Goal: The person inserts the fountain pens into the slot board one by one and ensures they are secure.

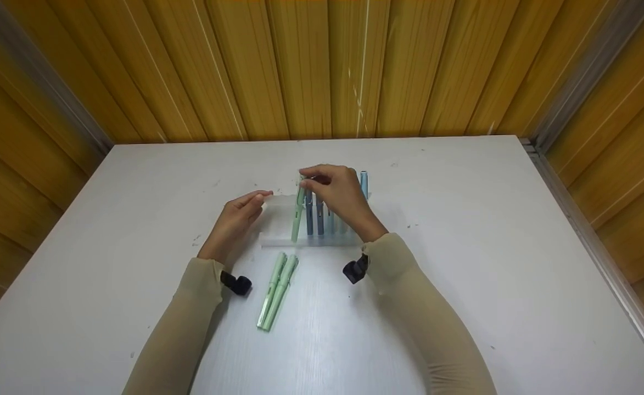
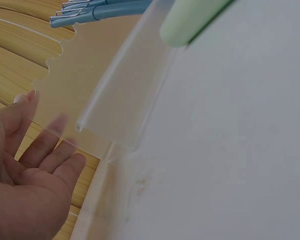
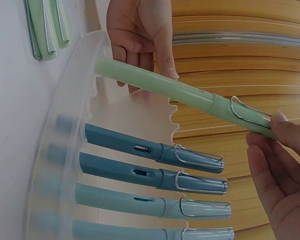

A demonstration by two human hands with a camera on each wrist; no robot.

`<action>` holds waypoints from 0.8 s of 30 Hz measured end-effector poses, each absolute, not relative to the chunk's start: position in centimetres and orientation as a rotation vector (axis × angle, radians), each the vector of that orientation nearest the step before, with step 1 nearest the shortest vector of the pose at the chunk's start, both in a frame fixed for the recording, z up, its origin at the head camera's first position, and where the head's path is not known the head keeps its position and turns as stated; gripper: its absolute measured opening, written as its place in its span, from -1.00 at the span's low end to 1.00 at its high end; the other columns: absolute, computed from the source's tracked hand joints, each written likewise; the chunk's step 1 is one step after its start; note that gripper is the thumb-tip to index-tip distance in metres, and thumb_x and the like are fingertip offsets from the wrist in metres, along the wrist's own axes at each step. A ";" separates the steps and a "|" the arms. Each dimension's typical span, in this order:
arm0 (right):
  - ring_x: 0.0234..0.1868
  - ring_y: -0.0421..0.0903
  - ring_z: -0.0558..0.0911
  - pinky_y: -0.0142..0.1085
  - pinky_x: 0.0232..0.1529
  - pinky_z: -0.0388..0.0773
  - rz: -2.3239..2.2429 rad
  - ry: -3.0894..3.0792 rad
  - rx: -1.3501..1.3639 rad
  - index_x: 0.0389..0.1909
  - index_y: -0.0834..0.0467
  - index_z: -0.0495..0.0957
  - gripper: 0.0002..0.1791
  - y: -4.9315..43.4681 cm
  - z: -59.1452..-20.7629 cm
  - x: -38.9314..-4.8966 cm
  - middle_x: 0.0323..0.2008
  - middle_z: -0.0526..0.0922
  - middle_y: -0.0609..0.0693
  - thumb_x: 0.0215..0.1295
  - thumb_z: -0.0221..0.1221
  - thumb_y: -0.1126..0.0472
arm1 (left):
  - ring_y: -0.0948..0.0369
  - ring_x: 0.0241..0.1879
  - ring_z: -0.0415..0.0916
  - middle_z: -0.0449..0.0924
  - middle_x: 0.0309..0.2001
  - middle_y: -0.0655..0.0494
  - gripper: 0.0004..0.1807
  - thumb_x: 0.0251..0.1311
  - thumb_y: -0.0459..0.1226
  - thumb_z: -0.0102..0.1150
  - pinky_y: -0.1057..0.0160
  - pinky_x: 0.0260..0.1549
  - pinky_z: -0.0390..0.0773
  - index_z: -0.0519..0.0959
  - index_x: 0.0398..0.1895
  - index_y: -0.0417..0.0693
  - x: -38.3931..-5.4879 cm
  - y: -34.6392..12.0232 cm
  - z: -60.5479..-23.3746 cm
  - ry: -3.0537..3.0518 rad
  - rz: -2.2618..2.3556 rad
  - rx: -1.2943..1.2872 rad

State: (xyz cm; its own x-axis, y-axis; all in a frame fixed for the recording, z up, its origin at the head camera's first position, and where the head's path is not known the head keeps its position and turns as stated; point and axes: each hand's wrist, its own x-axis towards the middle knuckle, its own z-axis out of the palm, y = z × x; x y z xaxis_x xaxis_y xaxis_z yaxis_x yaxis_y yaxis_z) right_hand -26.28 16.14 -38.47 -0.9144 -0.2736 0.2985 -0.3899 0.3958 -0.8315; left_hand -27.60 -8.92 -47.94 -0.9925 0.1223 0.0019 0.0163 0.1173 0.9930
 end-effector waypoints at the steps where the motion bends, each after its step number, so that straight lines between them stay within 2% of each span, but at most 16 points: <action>1: -0.20 -0.32 0.67 -0.54 -0.16 0.59 1.557 -2.518 0.597 -0.04 0.18 0.67 -0.71 16.1 -38.4 -26.4 -0.06 0.71 0.07 0.24 0.28 0.18 | 0.19 0.33 0.34 0.51 0.23 0.18 -0.60 0.34 0.03 0.06 0.11 0.33 0.30 0.61 0.10 0.07 -27.6 -8.9 -47.9 2.285 2.031 0.143; 8: -0.20 -0.36 0.66 -0.53 -0.16 0.59 1.570 -2.461 0.604 -0.03 0.16 0.67 -0.73 15.7 -38.6 -26.7 -0.07 0.71 0.09 0.25 0.27 0.25 | 0.16 0.36 0.30 0.48 0.26 0.15 -0.51 0.32 0.06 0.06 0.11 0.36 0.25 0.56 0.16 -0.02 -27.7 -9.0 -47.9 2.261 2.022 0.147; 11: -0.21 -0.36 0.66 -0.53 -0.18 0.60 1.558 -2.463 0.598 -0.04 0.15 0.67 -0.73 15.4 -38.7 -26.8 -0.08 0.71 0.08 0.25 0.27 0.24 | 0.16 0.35 0.30 0.49 0.25 0.16 -0.53 0.32 0.06 0.06 0.11 0.36 0.25 0.58 0.14 0.03 -27.6 -9.0 -47.9 2.268 2.016 0.136; 15: -0.18 -0.27 0.68 -0.55 -0.18 0.58 1.515 -2.492 0.589 -0.04 0.13 0.68 -0.74 15.1 -38.9 -26.9 -0.08 0.71 0.06 0.25 0.26 0.25 | 0.18 0.34 0.32 0.51 0.23 0.19 -0.57 0.32 0.06 0.06 0.11 0.35 0.27 0.59 0.12 0.08 -27.5 -8.9 -47.8 2.288 2.010 0.122; 19: -0.12 -0.14 0.68 -0.57 -0.16 0.56 1.448 -2.534 0.592 -0.03 0.13 0.67 -0.74 15.0 -39.2 -27.0 -0.06 0.71 0.06 0.26 0.25 0.24 | 0.19 0.34 0.32 0.52 0.22 0.20 -0.55 0.34 0.05 0.05 0.09 0.35 0.27 0.58 0.13 0.03 -27.6 -8.9 -47.9 2.295 2.004 0.136; 24: -0.11 -0.12 0.67 -0.47 -0.12 0.60 1.397 -2.592 0.572 -0.03 0.11 0.68 -0.74 14.9 -39.6 -27.2 -0.06 0.71 0.03 0.26 0.26 0.22 | 0.15 0.35 0.31 0.50 0.24 0.15 -0.54 0.35 0.04 0.04 0.07 0.35 0.26 0.57 0.15 -0.02 -27.4 -8.9 -47.5 2.294 1.996 0.144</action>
